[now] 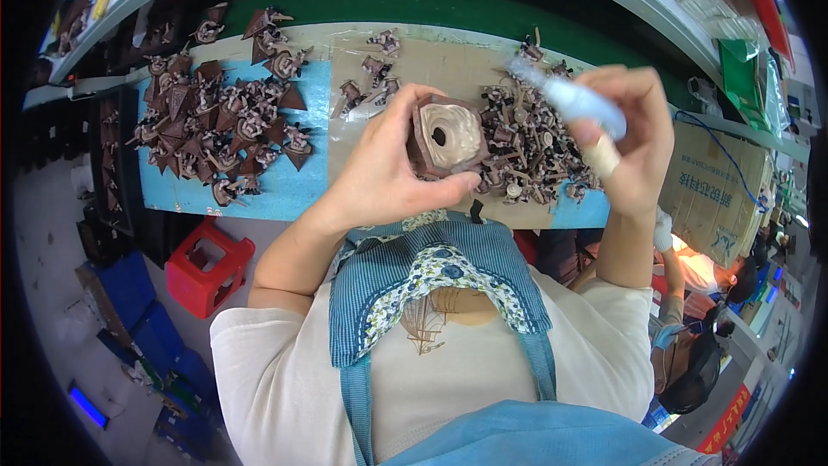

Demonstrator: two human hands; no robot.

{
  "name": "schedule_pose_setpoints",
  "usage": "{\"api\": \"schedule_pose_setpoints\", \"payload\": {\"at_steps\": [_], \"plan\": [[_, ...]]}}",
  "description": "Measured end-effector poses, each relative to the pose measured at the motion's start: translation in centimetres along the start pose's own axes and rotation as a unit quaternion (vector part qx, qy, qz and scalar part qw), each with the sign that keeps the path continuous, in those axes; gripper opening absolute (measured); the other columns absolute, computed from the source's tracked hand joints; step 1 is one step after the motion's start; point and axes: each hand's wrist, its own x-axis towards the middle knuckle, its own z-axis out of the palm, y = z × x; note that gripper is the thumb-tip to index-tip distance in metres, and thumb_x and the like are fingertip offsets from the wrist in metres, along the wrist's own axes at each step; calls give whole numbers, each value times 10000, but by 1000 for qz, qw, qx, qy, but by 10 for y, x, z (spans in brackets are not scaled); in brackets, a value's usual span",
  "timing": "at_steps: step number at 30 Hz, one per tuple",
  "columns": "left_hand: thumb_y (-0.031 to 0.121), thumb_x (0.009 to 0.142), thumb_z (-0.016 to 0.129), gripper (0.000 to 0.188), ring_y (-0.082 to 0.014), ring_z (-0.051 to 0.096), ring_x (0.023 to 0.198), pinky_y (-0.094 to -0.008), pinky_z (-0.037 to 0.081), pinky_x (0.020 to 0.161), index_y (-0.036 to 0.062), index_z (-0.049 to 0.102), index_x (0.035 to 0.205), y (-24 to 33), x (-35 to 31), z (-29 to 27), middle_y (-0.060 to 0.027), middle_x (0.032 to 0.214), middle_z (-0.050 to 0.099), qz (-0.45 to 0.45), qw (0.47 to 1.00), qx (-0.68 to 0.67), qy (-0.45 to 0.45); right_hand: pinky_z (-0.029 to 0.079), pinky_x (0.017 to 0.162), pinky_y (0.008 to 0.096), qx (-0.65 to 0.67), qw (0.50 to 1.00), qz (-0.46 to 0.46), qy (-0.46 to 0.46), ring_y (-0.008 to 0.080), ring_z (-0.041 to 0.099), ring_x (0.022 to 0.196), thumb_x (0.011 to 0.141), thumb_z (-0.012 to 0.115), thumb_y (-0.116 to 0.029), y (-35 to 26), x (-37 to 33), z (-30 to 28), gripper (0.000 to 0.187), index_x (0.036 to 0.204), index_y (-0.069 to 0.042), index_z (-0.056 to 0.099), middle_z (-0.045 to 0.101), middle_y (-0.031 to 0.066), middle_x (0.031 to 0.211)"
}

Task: The person applies glue from a glue bottle to small plastic components, then assembles them into a finished assembly by hand.

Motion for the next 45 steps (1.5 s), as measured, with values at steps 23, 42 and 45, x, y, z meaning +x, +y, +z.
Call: {"api": "schedule_pose_setpoints", "payload": {"at_steps": [23, 42, 45], "plan": [[-5, 678, 774, 634, -271, 534, 1092, -351, 455, 932, 22, 330, 1129, -49, 57, -22, -222, 1195, 466, 280, 923, 109, 242, 446, 806, 432, -469, 883, 16, 21, 325, 541, 965, 744, 682, -199, 175, 25, 38, 314, 975, -26, 559, 561, 149, 983], [-11, 613, 825, 722, -293, 552, 1076, -420, 458, 942, 79, 300, 1101, -38, 61, 8, -181, 1166, 449, 385, 889, -8, 247, 524, 737, 384, 144, 922, 358, 23, 273, 625, 953, 770, 515, -77, 194, 9, 33, 292, 1047, 7, 553, 617, 164, 1064], [9, 637, 804, 746, -293, 546, 1092, -408, 456, 933, 66, 301, 1185, -33, 50, 5, -190, 1177, 478, 360, 909, -19, 210, 524, 725, 383, 420, 836, 350, 50, 271, 620, 952, 767, 518, -73, 146, 8, 35, 346, 1104, 6, 514, 610, 165, 1063]]}}
